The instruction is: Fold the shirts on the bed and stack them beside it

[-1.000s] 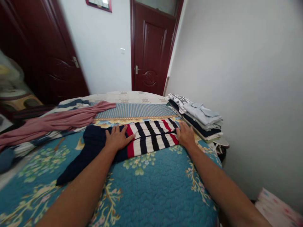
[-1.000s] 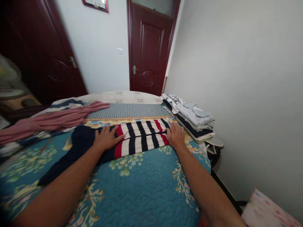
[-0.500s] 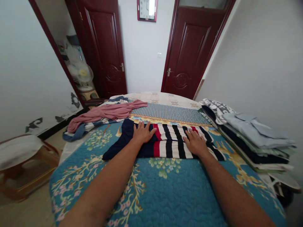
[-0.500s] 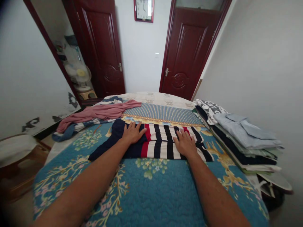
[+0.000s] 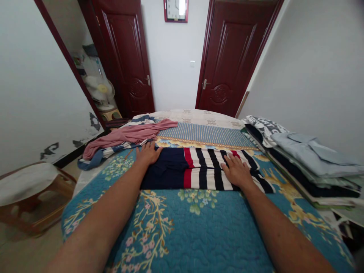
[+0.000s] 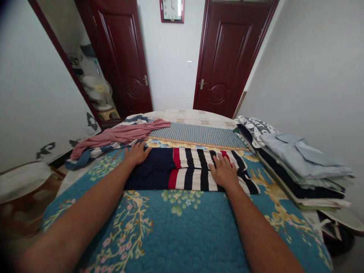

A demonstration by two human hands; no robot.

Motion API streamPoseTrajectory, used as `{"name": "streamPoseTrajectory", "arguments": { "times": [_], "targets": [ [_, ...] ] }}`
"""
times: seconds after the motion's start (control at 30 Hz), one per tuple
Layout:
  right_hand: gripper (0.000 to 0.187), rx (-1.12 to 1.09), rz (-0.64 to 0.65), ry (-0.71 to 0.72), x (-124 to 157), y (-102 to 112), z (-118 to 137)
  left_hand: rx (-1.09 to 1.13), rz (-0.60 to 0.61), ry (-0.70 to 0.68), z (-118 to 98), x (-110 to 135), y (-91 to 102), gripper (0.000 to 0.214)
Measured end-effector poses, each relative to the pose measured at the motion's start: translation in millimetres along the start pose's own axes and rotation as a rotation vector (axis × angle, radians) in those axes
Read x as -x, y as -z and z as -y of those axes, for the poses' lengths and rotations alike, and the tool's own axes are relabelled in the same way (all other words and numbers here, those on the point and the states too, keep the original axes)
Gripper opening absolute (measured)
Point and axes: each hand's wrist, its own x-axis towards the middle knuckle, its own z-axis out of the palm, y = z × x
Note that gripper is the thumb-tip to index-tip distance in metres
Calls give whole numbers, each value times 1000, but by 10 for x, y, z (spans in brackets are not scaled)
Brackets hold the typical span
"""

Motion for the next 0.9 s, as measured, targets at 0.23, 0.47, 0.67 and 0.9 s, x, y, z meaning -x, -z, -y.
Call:
{"name": "streamPoseTrajectory", "arguments": {
  "times": [0.23,0.47,0.67,0.9],
  "targets": [
    [68,-4,-14,-5,7,-3,10,36,-131,-175,503,295,167,64],
    [69,12,-21,2,-7,-52,-24,150,-372,-428,-46,862,436,60],
    [72,40,-43,24,-32,-138,-101,29,6,-397,-480,1161,34,82],
    [72,61,-55,39,-49,-162,-142,19,-11,-155,-94,1057,43,86]
  ]
}}
